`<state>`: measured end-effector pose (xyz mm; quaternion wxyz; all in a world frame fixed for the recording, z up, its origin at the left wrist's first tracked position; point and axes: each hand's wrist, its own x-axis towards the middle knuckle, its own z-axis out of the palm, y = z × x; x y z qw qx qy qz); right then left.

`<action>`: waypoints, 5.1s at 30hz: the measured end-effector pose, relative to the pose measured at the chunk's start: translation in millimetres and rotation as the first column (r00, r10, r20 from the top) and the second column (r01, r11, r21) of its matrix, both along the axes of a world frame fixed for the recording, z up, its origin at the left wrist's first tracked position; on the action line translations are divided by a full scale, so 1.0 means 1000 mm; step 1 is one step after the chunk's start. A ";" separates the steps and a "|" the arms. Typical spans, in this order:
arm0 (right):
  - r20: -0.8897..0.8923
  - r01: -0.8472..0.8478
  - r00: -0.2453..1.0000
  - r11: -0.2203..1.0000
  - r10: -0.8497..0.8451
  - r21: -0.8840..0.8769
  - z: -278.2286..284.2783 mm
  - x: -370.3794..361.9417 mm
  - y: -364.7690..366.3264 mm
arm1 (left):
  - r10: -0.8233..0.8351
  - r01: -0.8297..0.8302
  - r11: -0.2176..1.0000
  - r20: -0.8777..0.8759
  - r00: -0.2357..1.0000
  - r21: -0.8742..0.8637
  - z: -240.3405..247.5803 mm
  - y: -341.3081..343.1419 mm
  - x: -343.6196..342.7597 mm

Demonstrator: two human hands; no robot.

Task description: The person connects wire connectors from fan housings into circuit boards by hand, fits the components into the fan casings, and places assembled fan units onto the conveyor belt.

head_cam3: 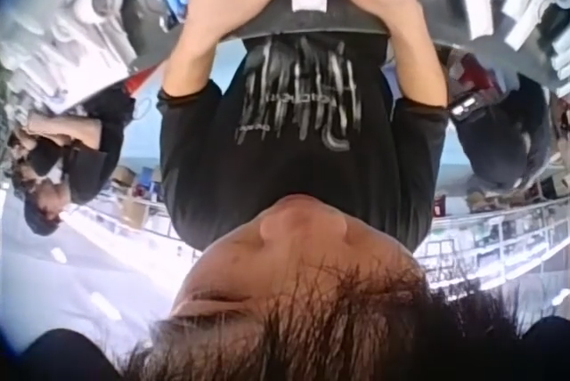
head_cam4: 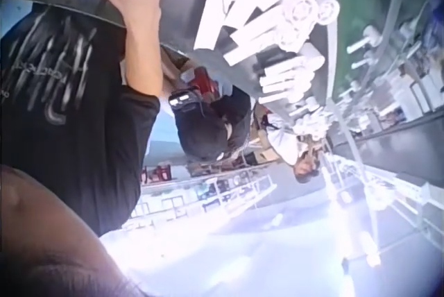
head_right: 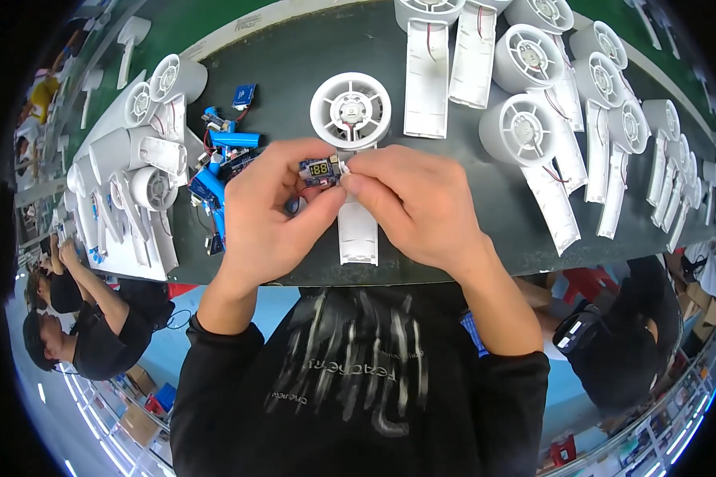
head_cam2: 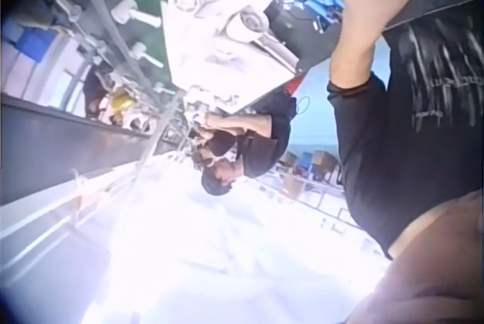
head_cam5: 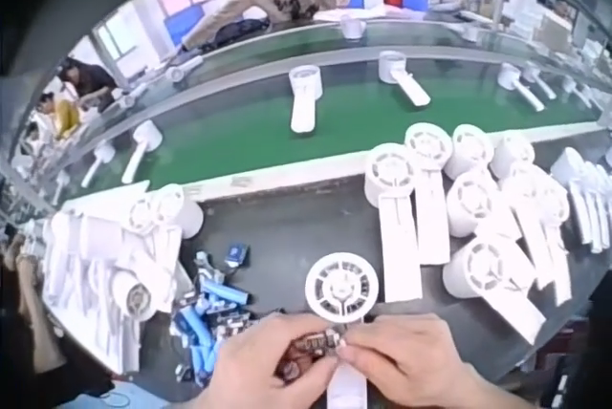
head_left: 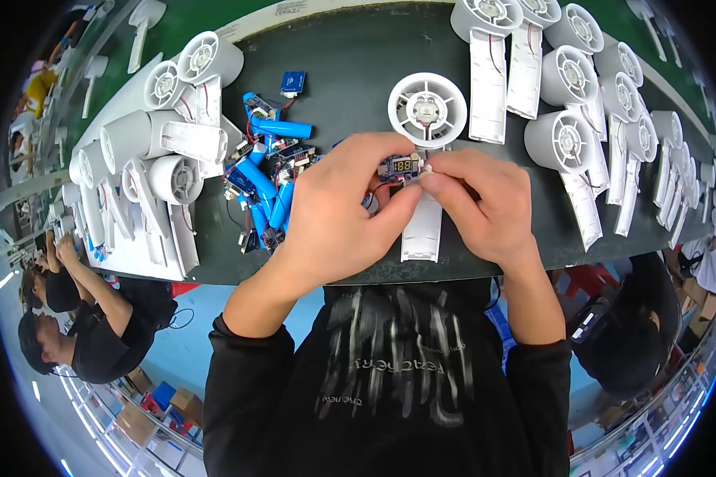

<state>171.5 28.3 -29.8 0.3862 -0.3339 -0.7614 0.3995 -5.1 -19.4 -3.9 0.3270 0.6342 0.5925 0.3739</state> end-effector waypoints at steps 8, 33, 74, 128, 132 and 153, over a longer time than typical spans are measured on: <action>-0.024 0.075 0.997 0.996 -0.074 0.045 -0.004 0.000 -0.002 | -0.061 0.077 0.994 0.178 0.982 -0.081 0.000 -0.001 -0.002; 0.206 0.076 0.966 0.933 -0.156 0.352 0.010 -0.001 0.009 | 0.097 -0.096 0.949 0.013 0.995 0.299 -0.011 0.002 0.005; 0.217 -0.127 0.975 0.918 0.047 0.376 0.009 -0.006 0.021 | 0.158 -0.066 0.908 -0.193 0.968 0.414 -0.009 0.006 0.007; 0.000 -0.193 0.980 0.954 0.198 0.231 0.003 0.004 0.026 | -0.005 0.091 0.889 -0.190 0.982 0.449 -0.011 0.004 0.006; -0.006 -0.214 0.975 0.952 0.221 0.220 0.002 0.004 0.027 | -0.014 0.102 0.880 -0.189 0.982 0.464 -0.013 0.004 0.005; 0.442 0.105 0.897 0.978 -0.014 -0.182 0.038 -0.001 -0.005 | 0.142 -0.158 0.951 0.077 0.987 0.265 -0.001 0.005 0.011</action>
